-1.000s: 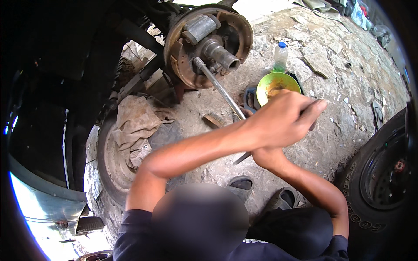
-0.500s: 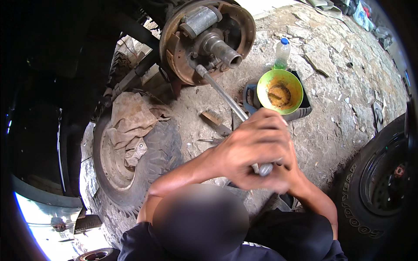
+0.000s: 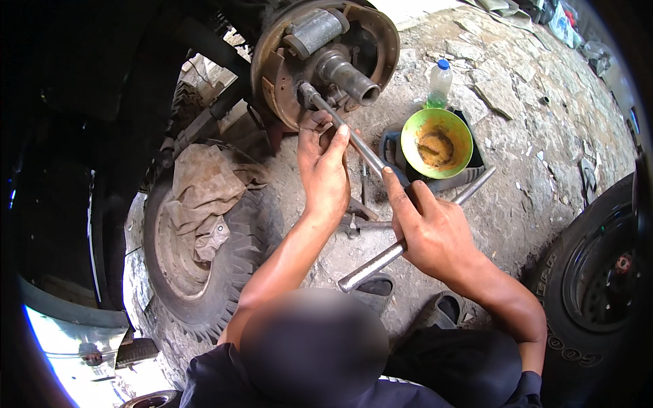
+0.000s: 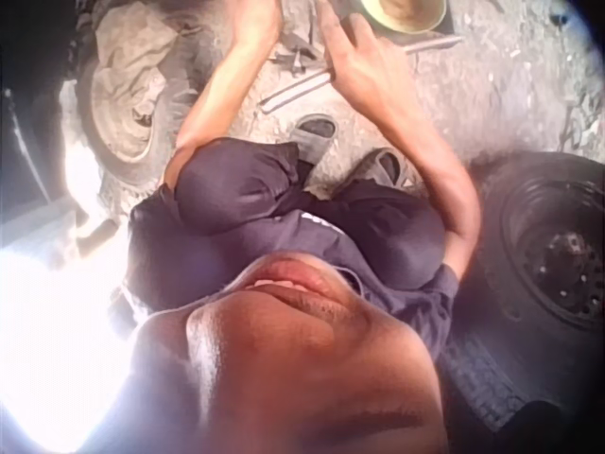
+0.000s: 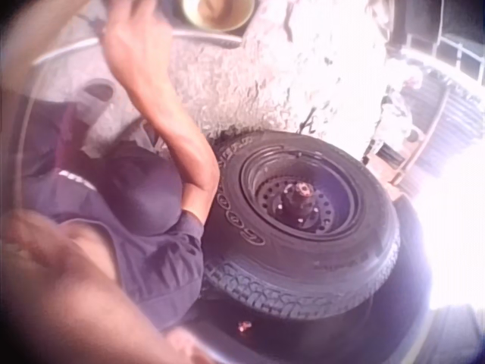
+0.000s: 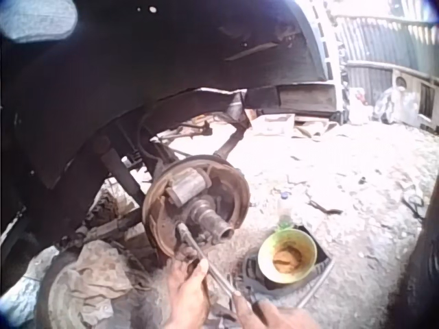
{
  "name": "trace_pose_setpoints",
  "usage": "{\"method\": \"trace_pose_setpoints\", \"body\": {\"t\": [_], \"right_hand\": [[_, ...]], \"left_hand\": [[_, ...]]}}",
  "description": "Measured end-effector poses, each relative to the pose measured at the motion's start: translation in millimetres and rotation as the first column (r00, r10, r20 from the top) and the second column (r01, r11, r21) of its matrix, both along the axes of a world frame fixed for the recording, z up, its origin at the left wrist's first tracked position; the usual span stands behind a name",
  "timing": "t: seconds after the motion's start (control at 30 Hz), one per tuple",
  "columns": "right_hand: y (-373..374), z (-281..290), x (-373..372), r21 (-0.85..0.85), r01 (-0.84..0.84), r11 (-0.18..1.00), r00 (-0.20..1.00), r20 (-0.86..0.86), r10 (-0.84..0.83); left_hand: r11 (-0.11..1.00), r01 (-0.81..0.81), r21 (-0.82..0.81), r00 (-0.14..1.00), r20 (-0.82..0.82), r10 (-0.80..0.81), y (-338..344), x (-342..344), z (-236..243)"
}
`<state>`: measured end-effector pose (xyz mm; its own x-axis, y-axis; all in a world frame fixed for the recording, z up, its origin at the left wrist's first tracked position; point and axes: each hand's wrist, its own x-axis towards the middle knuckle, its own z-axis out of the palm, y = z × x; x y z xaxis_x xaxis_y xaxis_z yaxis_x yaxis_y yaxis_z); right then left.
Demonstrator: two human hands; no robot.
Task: The person works on a vehicle brake assembly, using a socket wrench and a long metal rod to adjust components.
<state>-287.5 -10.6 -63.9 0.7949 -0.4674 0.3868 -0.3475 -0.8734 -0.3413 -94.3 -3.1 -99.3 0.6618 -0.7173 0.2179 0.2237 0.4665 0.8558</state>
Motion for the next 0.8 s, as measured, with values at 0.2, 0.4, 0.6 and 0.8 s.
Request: {"method": "trace_pose_setpoints", "body": {"t": [0.2, 0.4, 0.6, 0.8], "right_hand": [[-20, 20, -3, -0.364, -0.122, 0.923, 0.985, -0.161, 0.066], [-27, 10, -2, -0.065, -0.077, 0.995, 0.988, -0.138, 0.067], [-10, -16, 6, 0.268, -0.068, 0.961, 0.994, -0.060, 0.087], [-4, -25, 13, 0.513, -0.233, 0.826, 0.947, 0.315, 0.071]], "left_hand": [[0.996, 0.056, -0.064, 0.991, -0.121, -0.063, -10, -3, 6], [0.990, -0.014, -0.143, 0.975, 0.215, 0.045, 17, -17, -2], [0.852, 0.276, -0.445, 0.755, 0.649, 0.094, 40, -36, 14], [0.753, 0.629, -0.195, 0.732, 0.474, -0.489, 76, -68, 43]]}}
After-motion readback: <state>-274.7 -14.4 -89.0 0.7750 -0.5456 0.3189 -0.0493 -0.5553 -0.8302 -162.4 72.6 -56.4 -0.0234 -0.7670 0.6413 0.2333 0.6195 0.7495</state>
